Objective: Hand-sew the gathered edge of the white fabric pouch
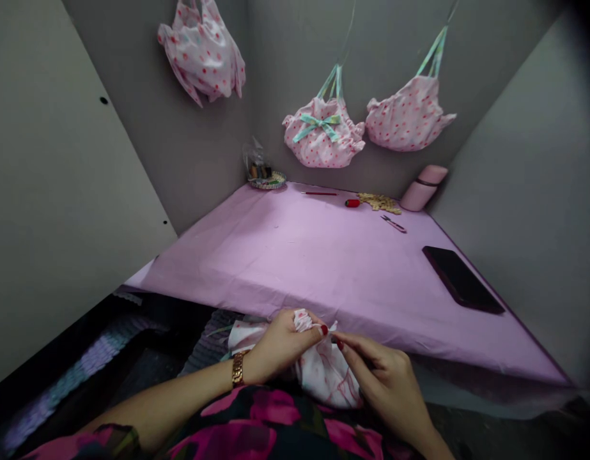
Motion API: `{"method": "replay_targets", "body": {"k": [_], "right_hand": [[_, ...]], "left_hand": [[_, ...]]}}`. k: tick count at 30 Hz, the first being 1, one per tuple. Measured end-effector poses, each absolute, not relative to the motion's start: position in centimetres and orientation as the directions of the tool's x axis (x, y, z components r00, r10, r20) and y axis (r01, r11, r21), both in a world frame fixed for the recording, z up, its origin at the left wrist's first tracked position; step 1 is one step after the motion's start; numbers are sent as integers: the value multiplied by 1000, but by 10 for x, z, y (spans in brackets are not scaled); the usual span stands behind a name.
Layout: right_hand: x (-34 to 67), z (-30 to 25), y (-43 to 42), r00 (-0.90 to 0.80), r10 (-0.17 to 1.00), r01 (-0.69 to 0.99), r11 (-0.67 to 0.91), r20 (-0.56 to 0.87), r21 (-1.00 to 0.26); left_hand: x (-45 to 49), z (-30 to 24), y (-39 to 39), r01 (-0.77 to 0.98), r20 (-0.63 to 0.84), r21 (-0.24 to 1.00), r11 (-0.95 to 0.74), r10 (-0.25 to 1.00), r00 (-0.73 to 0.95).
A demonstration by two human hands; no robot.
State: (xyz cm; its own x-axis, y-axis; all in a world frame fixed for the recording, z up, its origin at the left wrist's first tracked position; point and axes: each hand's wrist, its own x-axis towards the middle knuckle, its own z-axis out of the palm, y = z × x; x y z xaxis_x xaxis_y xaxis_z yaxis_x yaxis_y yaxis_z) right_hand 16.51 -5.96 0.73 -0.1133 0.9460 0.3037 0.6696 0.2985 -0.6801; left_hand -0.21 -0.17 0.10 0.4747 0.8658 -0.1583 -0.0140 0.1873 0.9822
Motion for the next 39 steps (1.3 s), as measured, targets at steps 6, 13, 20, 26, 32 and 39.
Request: {"method": "replay_targets", "body": {"k": [6,13,20,26,32,39], "right_hand": [[165,7,-59,-116,948,676,295,298,-675],[165,8,-60,-115,955,679,277,274,-680],[164,8,-60,-108,952,669,283,287,-687],[166,6,-59,-113,950,682,288,292,-672],[166,5,-59,-103,956,676,271,276,-685],[166,6,-59,-116,958,676,270,263,-686]], "left_hand": [[-2,3,-2,-19,-156,982,187,869,469],[-2,2,-2,-15,-151,984,179,868,473],[-2,2,-2,-12,-164,981,194,860,483],[-3,-1,-2,-20,-158,981,193,855,495],[-2,1,-2,-9,-155,983,183,855,495],[-2,0,-1,-16,-139,985,169,858,494]]}}
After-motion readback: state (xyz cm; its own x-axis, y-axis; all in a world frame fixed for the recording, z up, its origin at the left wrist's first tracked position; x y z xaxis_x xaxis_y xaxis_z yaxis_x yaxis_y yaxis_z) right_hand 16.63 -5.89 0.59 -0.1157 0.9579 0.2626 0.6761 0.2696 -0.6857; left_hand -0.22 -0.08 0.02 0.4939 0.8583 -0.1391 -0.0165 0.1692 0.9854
